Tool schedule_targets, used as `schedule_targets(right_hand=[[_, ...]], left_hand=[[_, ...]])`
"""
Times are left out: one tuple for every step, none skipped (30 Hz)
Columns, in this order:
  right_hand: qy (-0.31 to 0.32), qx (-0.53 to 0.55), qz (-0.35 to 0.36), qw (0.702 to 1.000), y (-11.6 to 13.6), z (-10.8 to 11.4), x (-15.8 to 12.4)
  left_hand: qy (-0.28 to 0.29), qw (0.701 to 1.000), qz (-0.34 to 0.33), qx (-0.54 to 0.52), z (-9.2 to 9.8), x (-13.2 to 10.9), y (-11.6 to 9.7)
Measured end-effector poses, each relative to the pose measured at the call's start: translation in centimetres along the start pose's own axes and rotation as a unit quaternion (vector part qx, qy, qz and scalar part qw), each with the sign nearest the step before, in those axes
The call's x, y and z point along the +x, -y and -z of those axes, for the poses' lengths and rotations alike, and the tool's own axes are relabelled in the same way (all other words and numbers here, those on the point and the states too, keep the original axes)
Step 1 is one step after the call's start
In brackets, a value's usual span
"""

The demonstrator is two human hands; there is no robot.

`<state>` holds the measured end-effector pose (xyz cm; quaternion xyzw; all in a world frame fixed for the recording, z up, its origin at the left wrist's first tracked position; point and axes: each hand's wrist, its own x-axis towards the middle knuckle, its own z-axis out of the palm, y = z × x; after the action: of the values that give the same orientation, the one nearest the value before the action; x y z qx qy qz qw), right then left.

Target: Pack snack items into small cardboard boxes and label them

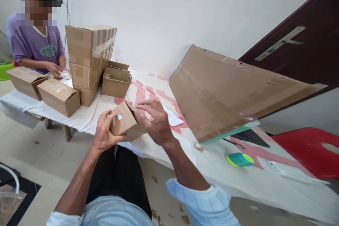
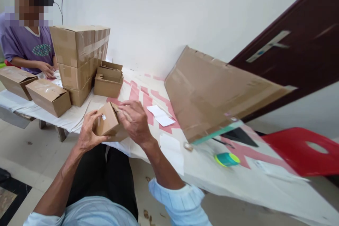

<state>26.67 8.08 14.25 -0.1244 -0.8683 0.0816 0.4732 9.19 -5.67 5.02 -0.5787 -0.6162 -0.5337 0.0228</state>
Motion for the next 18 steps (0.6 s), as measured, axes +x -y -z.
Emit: schedule_targets(right_hand=[[0.035,-0.003,0.026,0.999,0.7,-0.3,0.5],[0.068,-0.01,0.05,0.996,1.2,-0.6,1.0],[0.1,-0.023,0.072,0.992,1.5,-0.8,1.3],[0.132,-0.041,0.088,0.987,1.7,-1.0,1.6],[0.163,-0.061,0.101,0.98,1.7,-1.2,1.9],[0.193,-0.082,0.11,0.972,1.7,-1.3,2.1],[0.217,-0.102,0.115,0.964,1.7,-1.3,2.4],[0.236,-0.121,0.118,0.957,1.6,-1.3,2.7],[0.249,-0.136,0.121,0.951,1.6,-1.2,2.9],[0.258,-0.148,0.123,0.947,1.6,-1.2,3.2],[0.265,-0.158,0.126,0.943,1.7,-1.3,3.4],[0.272,-0.166,0.129,0.939,1.8,-1.3,3.6],[0.279,-0.173,0.131,0.935,1.9,-1.4,3.7],[0.286,-0.18,0.133,0.932,2.0,-1.4,3.8],[0.291,-0.187,0.133,0.929,2.2,-1.5,3.9],[0.295,-0.193,0.133,0.926,2.3,-1.6,4.0],[0.298,-0.196,0.134,0.925,2.3,-1.6,4.0],[0.299,-0.196,0.135,0.924,2.4,-1.6,4.0]], left_hand=[[-0.001,1.0,-0.001,0.005,-0.1,0.0,-0.3],[-0.002,1.0,-0.002,0.01,-0.2,0.0,-0.5],[-0.004,1.0,-0.003,0.014,-0.3,0.0,-0.7],[-0.005,1.0,-0.004,0.018,-0.3,0.0,-0.9],[-0.008,1.0,-0.005,0.021,-0.4,-0.1,-1.0],[-0.01,1.0,-0.005,0.024,-0.5,-0.1,-1.1],[-0.013,1.0,-0.005,0.027,-0.5,-0.1,-1.1],[-0.014,0.999,-0.005,0.029,-0.6,-0.1,-1.2],[-0.014,0.999,-0.005,0.031,-0.6,-0.1,-1.2],[-0.013,0.999,-0.005,0.032,-0.7,-0.1,-1.3],[-0.01,0.999,-0.006,0.034,-0.7,-0.1,-1.4],[-0.009,0.999,-0.008,0.035,-0.8,-0.1,-1.5],[-0.009,0.999,-0.012,0.036,-0.8,-0.1,-1.6],[-0.011,0.999,-0.015,0.036,-0.9,-0.1,-1.8],[-0.014,0.999,-0.019,0.037,-0.9,-0.1,-1.9],[-0.017,0.999,-0.022,0.038,-0.9,-0.1,-1.9],[-0.02,0.999,-0.024,0.038,-0.9,-0.1,-2.0],[-0.021,0.999,-0.025,0.038,-0.9,0.0,-2.0]])
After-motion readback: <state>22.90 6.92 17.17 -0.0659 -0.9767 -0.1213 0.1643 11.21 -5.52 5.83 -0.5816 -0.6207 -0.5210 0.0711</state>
